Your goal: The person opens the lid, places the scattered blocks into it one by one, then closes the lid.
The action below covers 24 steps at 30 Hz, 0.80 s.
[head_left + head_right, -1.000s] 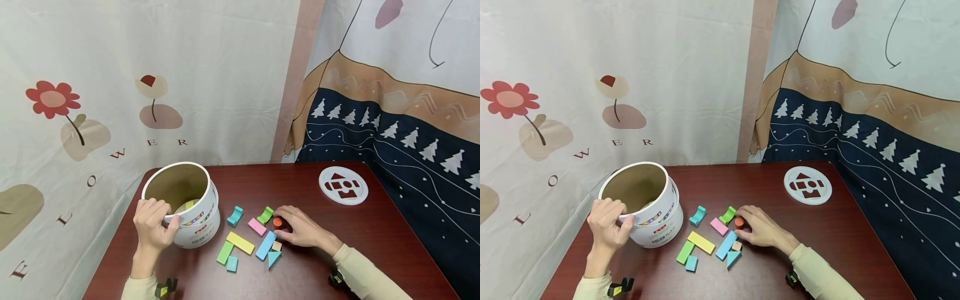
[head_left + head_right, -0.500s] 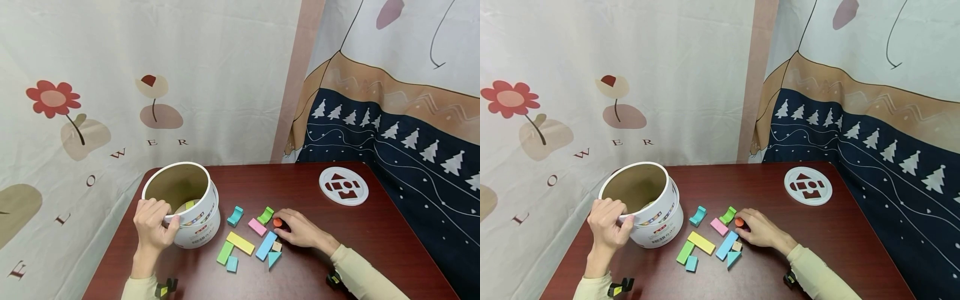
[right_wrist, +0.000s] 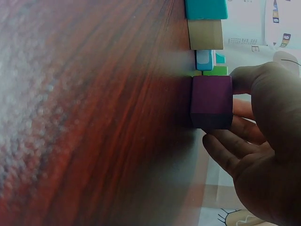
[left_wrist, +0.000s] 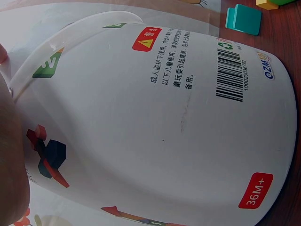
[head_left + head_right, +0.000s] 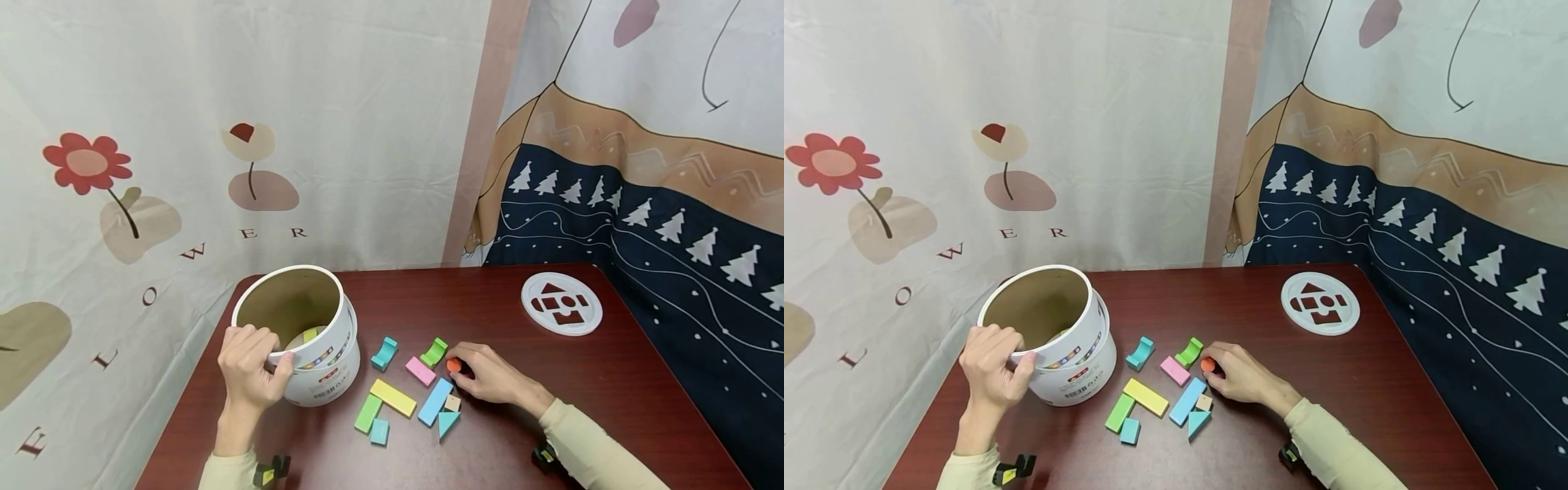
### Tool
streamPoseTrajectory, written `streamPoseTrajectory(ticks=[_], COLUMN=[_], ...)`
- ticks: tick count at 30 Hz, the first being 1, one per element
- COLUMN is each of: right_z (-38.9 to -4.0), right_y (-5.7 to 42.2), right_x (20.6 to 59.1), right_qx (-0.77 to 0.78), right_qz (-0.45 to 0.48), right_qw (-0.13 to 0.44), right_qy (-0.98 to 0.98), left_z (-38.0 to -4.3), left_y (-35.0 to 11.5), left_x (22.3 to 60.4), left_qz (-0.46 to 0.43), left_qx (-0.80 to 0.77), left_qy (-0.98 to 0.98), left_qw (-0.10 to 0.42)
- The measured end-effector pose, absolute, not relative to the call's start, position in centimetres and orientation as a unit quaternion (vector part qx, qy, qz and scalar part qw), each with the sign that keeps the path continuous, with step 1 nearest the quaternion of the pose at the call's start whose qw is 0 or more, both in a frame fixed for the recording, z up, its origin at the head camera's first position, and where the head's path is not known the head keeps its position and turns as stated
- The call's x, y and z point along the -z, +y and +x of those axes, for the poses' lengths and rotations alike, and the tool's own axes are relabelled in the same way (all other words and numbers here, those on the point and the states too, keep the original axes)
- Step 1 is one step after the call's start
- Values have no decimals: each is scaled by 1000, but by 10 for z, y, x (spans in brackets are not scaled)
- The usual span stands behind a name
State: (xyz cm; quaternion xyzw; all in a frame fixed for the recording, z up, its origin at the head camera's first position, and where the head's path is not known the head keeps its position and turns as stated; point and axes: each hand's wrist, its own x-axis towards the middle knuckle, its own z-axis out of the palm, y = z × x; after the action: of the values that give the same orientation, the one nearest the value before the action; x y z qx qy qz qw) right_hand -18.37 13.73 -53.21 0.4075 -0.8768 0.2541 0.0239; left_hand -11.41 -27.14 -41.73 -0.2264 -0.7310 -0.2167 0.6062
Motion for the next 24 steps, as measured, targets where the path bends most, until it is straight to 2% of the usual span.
streamPoseTrajectory(ticks=[13,24], right_z=[-185,-193], right_y=[138,134], right_x=[528,508], right_qx=[-260,-281], right_qz=[411,418], right_qw=[36,53], right_qy=[-873,-862], left_z=[-113,-113], left_y=[-272,-272], left_x=[418,419], left_qz=[-223,-222], left_qx=[216,216], left_qy=[-732,-733], left_qw=[606,606])
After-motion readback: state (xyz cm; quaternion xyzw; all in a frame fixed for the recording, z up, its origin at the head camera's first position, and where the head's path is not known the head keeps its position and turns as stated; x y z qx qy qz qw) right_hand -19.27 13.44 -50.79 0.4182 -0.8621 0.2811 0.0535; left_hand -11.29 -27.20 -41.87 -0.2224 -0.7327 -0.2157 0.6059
